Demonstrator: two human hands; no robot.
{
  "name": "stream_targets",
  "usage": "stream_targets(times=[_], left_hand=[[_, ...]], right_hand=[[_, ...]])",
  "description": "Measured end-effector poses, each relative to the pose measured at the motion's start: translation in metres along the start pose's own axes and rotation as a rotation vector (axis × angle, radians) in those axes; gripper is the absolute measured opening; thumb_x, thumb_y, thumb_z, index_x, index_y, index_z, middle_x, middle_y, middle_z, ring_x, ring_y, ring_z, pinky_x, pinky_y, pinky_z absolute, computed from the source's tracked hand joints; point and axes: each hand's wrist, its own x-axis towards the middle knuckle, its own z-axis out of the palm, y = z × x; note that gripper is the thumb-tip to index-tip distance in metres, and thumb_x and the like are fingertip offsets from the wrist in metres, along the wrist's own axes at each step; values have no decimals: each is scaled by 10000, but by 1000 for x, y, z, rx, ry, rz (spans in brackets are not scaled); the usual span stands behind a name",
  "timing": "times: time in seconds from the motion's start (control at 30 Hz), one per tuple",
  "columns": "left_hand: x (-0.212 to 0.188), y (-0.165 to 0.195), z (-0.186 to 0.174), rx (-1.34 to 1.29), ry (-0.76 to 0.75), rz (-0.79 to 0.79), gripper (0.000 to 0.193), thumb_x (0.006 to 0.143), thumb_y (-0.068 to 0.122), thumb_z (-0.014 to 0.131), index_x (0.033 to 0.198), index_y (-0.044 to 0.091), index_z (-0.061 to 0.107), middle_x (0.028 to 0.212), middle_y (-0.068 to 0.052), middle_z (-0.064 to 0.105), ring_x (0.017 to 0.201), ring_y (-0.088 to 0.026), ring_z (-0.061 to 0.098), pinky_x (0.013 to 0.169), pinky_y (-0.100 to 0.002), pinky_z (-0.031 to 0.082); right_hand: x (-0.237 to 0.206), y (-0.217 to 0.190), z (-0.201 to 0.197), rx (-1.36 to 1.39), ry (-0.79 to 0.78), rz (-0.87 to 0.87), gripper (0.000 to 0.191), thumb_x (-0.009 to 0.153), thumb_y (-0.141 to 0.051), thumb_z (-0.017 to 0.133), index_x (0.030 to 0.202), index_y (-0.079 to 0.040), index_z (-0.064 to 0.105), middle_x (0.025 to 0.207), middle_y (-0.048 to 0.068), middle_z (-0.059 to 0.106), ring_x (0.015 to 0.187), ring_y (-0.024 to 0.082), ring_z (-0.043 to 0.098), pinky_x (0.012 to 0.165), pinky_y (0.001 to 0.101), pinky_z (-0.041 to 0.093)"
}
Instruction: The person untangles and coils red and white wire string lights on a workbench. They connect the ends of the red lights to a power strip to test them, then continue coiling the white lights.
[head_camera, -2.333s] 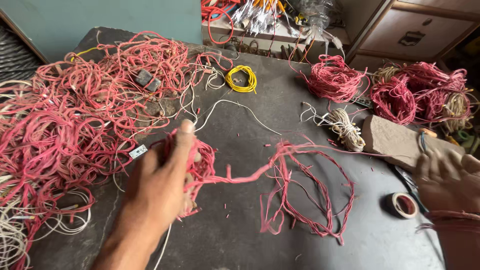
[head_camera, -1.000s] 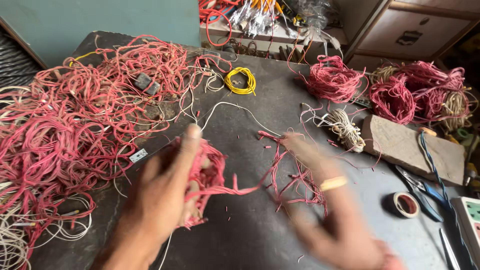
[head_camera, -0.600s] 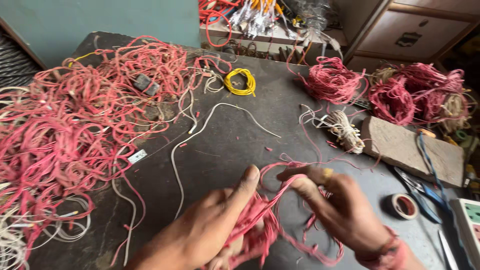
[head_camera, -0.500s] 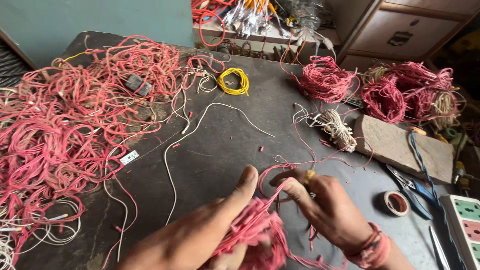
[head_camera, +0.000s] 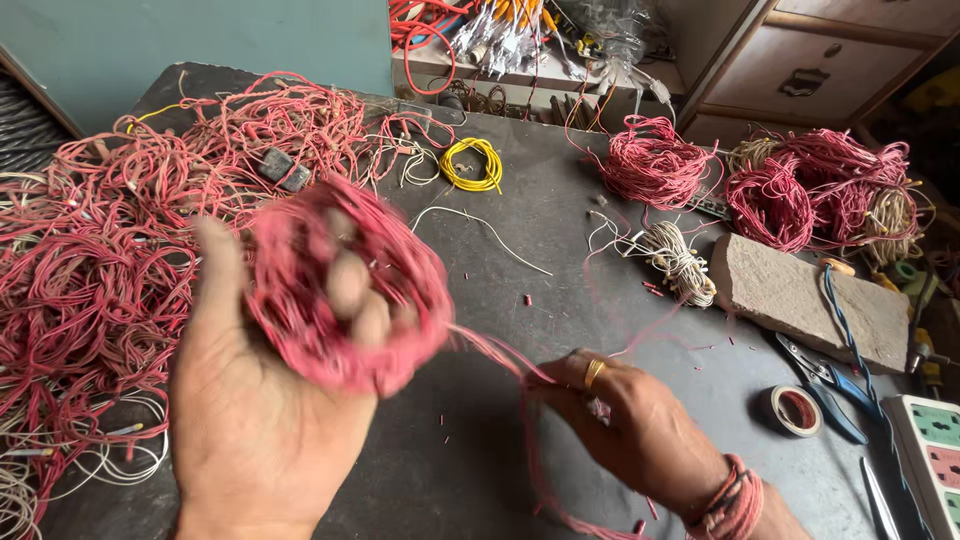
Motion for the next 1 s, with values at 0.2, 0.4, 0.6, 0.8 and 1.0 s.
stream_targets(times=[0.2, 0.4, 0.6, 0.8, 1.0], left_hand=[[0, -12, 4, 536, 49, 341, 561, 1003, 514, 350, 1241, 44, 541, 949, -54, 673, 837, -208, 677, 793, -434, 572], [-1, -4, -15, 344, -73, 352, 490, 1142, 484, 348, 1139, 38, 551, 742, -60, 556, 604, -191, 507, 707, -413, 486], [-1, 32, -39, 46, -117, 320, 537, 1185, 508, 377, 1021, 32, 563, 682, -15, 495, 614, -158, 459, 691, -319, 418], [-3, 59, -69, -59, -127, 388, 386, 1218, 293, 429, 967, 35, 567, 738, 6, 553, 635, -83, 497, 717, -206, 427], [-6, 72, -75, -94, -284, 331, 293, 1209, 187, 399, 1021, 71, 591, 748, 57, 584, 671, -31, 557, 789, -161, 469]], right_hand=[[-8, -8, 10, 471, -70, -116, 281, 1023, -283, 665, 1143, -42, 747, 926, 24, 769, 744, 100, 674, 633, 291, 567], [-2, 4, -10, 580, -170, 536, 412, 1047, -409, 531, 1191, -119, 785, 663, 104, 485, 520, 96, 427, 471, 270, 355], [9, 18, -40, 1030, 170, 531, 464, 1042, -395, 436, 956, -9, 681, 862, 117, 700, 590, 153, 536, 545, 300, 460], [-10, 76, -76, 1387, 603, 513, 303, 1003, -319, 502, 1042, -44, 622, 931, 117, 681, 699, 179, 595, 623, 318, 477], [-57, 175, -119, 1461, 1008, 434, 335, 936, -301, 613, 1141, -37, 618, 979, 132, 672, 755, 210, 620, 662, 330, 475]])
